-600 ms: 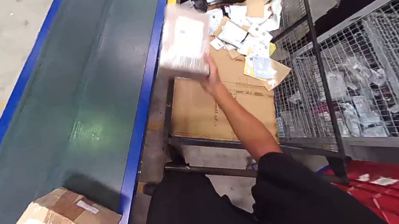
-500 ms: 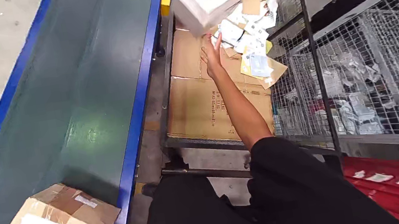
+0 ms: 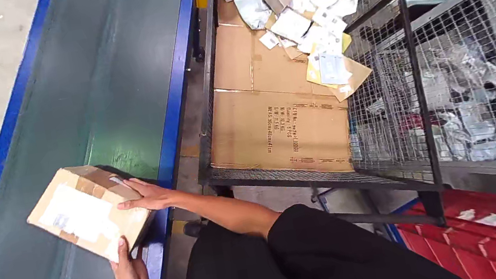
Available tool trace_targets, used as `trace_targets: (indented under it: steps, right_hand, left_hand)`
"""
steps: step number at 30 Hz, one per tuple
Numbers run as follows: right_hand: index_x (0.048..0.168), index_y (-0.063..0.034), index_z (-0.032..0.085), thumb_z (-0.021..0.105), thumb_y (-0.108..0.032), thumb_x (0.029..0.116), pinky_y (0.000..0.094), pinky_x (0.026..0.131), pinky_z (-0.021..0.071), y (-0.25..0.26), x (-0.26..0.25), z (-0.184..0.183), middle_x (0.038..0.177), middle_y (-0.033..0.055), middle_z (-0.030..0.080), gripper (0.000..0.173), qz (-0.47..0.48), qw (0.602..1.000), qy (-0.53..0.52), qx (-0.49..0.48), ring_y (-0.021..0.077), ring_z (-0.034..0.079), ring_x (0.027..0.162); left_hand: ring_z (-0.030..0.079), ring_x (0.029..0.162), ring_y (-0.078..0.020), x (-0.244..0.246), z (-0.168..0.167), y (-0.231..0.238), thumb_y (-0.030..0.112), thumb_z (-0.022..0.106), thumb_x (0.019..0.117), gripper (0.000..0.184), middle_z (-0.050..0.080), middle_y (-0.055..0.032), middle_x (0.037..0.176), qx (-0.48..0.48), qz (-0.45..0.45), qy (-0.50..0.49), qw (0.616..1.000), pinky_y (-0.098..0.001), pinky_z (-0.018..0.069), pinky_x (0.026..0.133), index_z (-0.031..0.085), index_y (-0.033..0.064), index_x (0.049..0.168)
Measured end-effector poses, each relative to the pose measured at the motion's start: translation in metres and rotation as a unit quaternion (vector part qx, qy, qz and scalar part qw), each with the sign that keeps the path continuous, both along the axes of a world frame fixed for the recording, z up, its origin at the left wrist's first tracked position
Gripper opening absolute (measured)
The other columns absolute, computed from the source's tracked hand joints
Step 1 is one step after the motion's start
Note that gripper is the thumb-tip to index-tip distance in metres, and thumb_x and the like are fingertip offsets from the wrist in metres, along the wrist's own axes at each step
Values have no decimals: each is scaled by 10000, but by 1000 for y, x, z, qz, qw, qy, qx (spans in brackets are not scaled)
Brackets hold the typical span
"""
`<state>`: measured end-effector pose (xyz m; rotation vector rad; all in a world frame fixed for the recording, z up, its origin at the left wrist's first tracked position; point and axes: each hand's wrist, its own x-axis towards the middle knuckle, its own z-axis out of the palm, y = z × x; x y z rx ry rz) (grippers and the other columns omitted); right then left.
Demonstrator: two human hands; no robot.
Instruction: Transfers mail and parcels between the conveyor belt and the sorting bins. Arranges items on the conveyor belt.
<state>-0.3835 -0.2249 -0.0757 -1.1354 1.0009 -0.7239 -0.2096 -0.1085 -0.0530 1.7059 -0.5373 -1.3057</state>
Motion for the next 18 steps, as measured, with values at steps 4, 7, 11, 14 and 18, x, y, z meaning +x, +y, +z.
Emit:
trace_targets:
  steps: [4, 7, 11, 14, 18]
  right_hand:
    - [1642, -83, 169, 752, -214, 919, 500, 1184, 393, 15, -70, 19, 1616, 248, 317, 938, -6, 993, -112, 22, 328, 429, 1442]
    - [1650, -150, 85, 663, -216, 963, 474, 1114, 467, 52, -123, 36, 1573, 173, 411, 900, -56, 974, -193, 106, 255, 523, 1355]
    - [1597, -147, 156, 649, -375, 905, 422, 875, 604, 99, -169, 46, 1275, 102, 636, 880, -269, 920, -228, 170, 202, 682, 1064]
    - [1355, -45, 442, 539, -550, 932, 454, 731, 632, 80, -216, 84, 1065, 134, 719, 666, -429, 863, -246, 106, 269, 728, 900]
    - [1475, -213, 438, 294, -611, 1055, 475, 916, 585, -39, -365, 145, 1299, 46, 643, 596, -480, 850, -204, -76, 206, 646, 1148]
  left_hand:
    - [571, 1289, -256, -47, 13, -7, 292, 621, 997, 810, 448, -127, 1530, -44, -62, 9, 997, -481, 559, 988, 114, 202, 1622]
    - [536, 1345, -228, -80, 30, -11, 333, 738, 890, 949, 389, -165, 1580, -100, -164, -60, 979, -411, 539, 1044, 180, 89, 1618]
    - [335, 1509, -268, -131, 77, -48, 528, 679, 907, 837, 253, -141, 1678, -207, -361, -154, 896, -450, 414, 1174, 401, 100, 1571]
    - [312, 1531, -260, -184, 124, -77, 558, 619, 957, 808, 199, -119, 1705, -308, -441, -148, 830, -468, 417, 1182, 368, 132, 1596]
    - [297, 1538, -272, -201, 132, -78, 570, 669, 928, 980, 199, -119, 1705, -323, -442, -81, 833, -481, 407, 1203, 199, 92, 1643]
